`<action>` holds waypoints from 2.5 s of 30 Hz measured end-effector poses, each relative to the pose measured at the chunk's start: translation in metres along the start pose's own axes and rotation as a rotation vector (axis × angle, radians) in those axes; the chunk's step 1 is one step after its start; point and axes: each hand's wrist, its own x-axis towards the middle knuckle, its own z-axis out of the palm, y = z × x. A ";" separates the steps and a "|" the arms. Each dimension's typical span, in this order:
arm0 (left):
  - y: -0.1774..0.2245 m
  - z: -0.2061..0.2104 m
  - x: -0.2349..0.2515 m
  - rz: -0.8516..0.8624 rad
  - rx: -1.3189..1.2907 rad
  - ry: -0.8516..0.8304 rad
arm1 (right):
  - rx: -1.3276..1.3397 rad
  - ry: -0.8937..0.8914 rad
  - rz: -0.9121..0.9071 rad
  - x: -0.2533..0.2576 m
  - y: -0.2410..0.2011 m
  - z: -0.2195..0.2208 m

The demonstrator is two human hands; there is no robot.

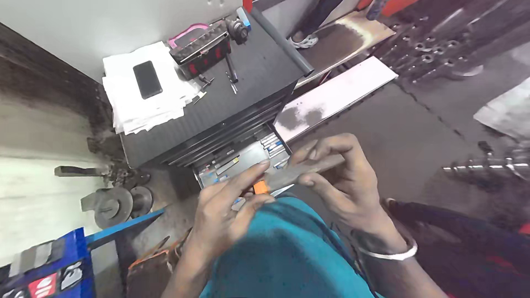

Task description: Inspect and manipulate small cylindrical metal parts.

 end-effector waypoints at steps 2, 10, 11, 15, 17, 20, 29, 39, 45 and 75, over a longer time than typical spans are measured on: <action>0.000 0.001 0.003 0.021 0.058 -0.006 | 0.007 0.033 -0.010 -0.003 0.003 0.003; -0.068 0.021 -0.002 -0.223 -0.113 -0.175 | 0.052 -0.012 0.353 -0.036 0.060 -0.004; -0.087 0.029 -0.009 -0.330 -0.112 -0.239 | 0.011 -0.044 0.454 -0.046 0.079 -0.007; -0.187 0.082 -0.052 -0.862 -0.119 -0.452 | -0.424 -0.364 0.931 -0.113 0.168 -0.028; -0.243 0.115 -0.083 -1.052 -0.096 -0.492 | -0.536 -0.492 1.170 -0.159 0.198 -0.044; -0.317 0.167 -0.100 -1.136 0.078 -0.540 | -0.496 -0.522 1.450 -0.216 0.218 -0.076; -0.444 0.301 -0.085 -1.158 0.355 -0.440 | -0.428 -0.464 1.648 -0.285 0.214 -0.134; -0.457 0.318 -0.103 -1.169 0.278 -0.154 | -0.403 -0.412 1.586 -0.271 0.229 -0.133; -0.473 0.307 -0.076 -1.335 0.447 -0.239 | -0.400 -0.395 1.583 -0.266 0.227 -0.131; -0.184 0.136 -0.041 -0.949 -0.518 0.112 | 0.353 0.146 0.867 -0.069 0.212 -0.033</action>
